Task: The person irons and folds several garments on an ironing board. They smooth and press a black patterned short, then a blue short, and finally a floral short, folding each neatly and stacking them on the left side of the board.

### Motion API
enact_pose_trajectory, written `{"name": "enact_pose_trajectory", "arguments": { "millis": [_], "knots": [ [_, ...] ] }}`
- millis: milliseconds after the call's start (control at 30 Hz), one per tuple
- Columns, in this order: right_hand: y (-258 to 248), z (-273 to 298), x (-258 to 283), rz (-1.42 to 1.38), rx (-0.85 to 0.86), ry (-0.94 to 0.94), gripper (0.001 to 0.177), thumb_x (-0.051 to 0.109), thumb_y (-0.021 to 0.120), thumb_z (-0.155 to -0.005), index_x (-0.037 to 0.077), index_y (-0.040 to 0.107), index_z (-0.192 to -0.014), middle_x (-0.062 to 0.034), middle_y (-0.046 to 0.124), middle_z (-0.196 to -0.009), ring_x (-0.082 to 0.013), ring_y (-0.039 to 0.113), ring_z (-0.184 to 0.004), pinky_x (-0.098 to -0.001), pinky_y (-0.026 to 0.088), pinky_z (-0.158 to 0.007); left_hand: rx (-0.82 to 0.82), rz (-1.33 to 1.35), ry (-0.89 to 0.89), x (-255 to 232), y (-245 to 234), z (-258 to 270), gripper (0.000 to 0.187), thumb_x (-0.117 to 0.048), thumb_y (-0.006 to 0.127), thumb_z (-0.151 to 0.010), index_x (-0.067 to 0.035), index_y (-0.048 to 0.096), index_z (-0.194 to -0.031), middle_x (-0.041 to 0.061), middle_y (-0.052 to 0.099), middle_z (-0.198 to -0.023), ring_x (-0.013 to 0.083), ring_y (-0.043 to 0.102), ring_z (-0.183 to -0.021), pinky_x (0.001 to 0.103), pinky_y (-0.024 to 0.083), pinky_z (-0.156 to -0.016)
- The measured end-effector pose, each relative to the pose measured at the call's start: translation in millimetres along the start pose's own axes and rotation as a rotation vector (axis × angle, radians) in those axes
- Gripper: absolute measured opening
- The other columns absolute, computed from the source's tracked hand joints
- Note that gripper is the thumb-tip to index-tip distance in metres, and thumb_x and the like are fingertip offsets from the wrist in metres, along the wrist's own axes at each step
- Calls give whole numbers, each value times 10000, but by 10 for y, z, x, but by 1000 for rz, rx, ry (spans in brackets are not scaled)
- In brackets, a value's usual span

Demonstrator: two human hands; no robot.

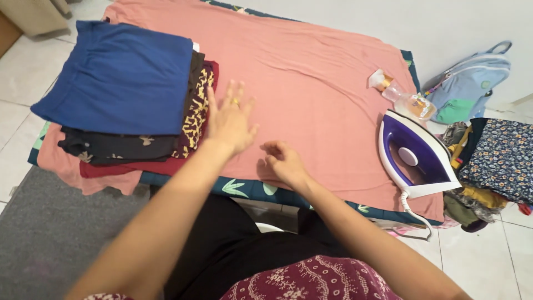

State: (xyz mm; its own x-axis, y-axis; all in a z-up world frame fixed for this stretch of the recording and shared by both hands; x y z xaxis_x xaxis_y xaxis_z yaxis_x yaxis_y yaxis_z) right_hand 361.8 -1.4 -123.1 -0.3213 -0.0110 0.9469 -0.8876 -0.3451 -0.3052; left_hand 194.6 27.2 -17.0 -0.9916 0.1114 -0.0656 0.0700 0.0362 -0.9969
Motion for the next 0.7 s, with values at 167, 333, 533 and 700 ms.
{"name": "enact_pose_trajectory", "arguments": {
  "millis": [167, 333, 533, 700],
  "knots": [
    [-239, 237, 244, 326, -89, 54, 465, 68, 645, -855, 80, 590, -1316, -134, 614, -1336, -304, 647, -1178, -384, 527, -1000, 106, 67, 61, -387, 132, 112, 672, -475, 651, -868, -193, 508, -1461, 115, 170, -1678, 281, 33, -1564, 657, -56, -1193],
    [-642, 583, 559, 465, -231, -39, 537, 92, 657, -823, 73, 560, -1350, -162, 574, -1397, -380, 552, -1299, -429, 465, -1079, 120, 151, 167, -792, 191, 206, 651, -447, 673, -861, -151, 547, -1426, 128, 199, -1670, 284, 51, -1565, 663, -38, -1198],
    [-1155, 957, 862, 938, -450, -94, 716, 147, 726, -763, 65, 486, -1433, -189, 324, -1583, -443, 246, -1485, -612, 229, -1168, 86, 261, 337, -1491, 97, 197, 715, -408, 686, -839, -142, 474, -1469, 132, 224, -1649, 282, 70, -1549, 682, -23, -1189],
    [-1650, 1313, 1147, 1034, -661, -126, 759, 189, 722, -811, 69, 446, -1507, -198, 279, -1650, -454, 183, -1542, -662, 185, -1195, -25, 388, 495, -2161, -128, 173, 718, -315, 675, -851, -114, 444, -1501, 147, 265, -1639, 303, 127, -1554, 703, 21, -1186]
  ]
}}
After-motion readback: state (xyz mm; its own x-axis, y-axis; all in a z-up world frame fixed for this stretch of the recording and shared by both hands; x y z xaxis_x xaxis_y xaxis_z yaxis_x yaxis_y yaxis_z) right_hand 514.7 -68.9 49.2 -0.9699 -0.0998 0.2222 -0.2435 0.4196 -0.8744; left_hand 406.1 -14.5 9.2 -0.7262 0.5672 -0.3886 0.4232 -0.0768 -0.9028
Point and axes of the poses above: each hand's wrist, its own z-axis away from the middle knuckle, its own y-axis out of the palm, x = y × z, the point moved 6 cm from there along -z, towards the middle knuckle
